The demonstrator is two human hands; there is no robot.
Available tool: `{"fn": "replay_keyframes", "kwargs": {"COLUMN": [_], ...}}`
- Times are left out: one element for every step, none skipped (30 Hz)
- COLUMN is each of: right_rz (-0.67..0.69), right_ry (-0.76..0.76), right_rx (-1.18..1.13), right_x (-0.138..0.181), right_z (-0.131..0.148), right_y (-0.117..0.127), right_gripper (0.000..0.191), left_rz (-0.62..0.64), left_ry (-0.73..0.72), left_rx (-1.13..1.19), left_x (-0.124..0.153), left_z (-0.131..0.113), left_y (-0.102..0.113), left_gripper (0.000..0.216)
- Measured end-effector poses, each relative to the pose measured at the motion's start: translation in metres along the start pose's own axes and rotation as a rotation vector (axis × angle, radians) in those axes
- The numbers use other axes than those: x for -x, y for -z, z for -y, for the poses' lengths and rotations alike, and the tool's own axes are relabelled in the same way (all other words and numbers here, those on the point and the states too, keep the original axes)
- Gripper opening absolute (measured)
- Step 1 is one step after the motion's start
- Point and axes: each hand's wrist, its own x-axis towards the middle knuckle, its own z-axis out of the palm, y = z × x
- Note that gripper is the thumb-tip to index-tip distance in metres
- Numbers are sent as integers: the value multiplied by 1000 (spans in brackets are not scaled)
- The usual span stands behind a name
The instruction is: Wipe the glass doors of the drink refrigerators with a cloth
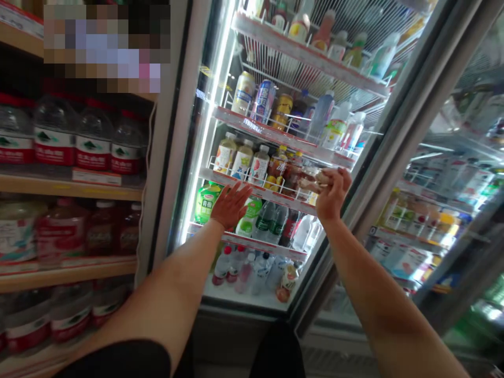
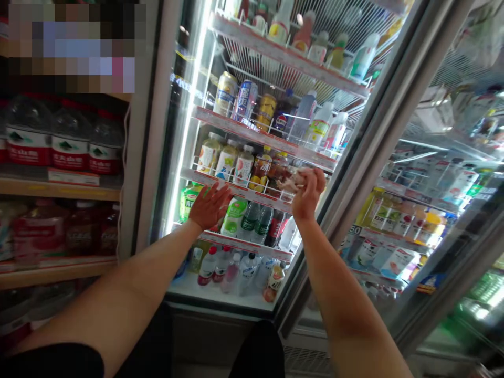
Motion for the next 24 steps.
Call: {"fn": "replay_keyframes", "kwargs": {"right_rz": [130,268,394,463,517,568,615,667,723,774,812,830,825,803,771,740,716,699,691,686,675,652,601,519], "right_ry": [49,85,123,139,136,140,145,160,188,224,261,295,326,356,386,417,451,484,516,544,562,565,544,499], "right_rx": [67,136,191,237,269,289,302,308,313,318,325,333,338,335,323,303,279,254,228,199,168,138,116,104], "right_x": [13,27,41,53,61,65,65,62,57,50,42,36,31,27,25,24,24,24,23,22,19,15,9,3], "right_z": [-10,-18,-24,-28,-31,-33,-34,-34,-35,-35,-36,-38,-39,-41,-42,-44,-45,-45,-45,-45,-44,-44,-43,-43], "right_y": [-2,-4,-4,-3,-1,3,8,14,20,27,33,39,44,48,51,53,54,54,54,52,51,49,46,43], "right_gripper": [51,54,58,63,71,79,88,98,105,108,107,100,88,75,63,55,50,47,45,43,41,40,41,43], "left_rz": [3,4,2,0,0,3,12,27,45,63,77,85,86,78,68,57,46,38,31,27,27,28,33,40], "left_ry": [5,7,5,2,1,1,5,13,25,35,44,51,56,58,57,52,45,37,32,28,26,26,29,32], "left_rx": [0,0,0,0,-1,-1,1,8,16,26,35,43,49,54,56,56,52,44,33,23,16,15,17,23], "left_x": [0,0,1,1,0,0,-1,-1,-2,-2,-3,-3,-3,-3,-3,-2,-2,-2,-1,-1,-1,-1,-1,-1], "left_z": [0,0,0,0,-1,-1,-1,-2,-3,-3,-3,-4,-4,-4,-4,-4,-4,-4,-4,-4,-4,-4,-5,-5], "left_y": [0,0,0,0,1,1,2,3,4,5,5,5,5,4,4,3,2,2,2,2,3,4,4,5], "left_gripper": [62,62,62,61,60,59,58,58,58,59,59,60,60,61,62,62,62,61,60,60,59,59,60,61]}}
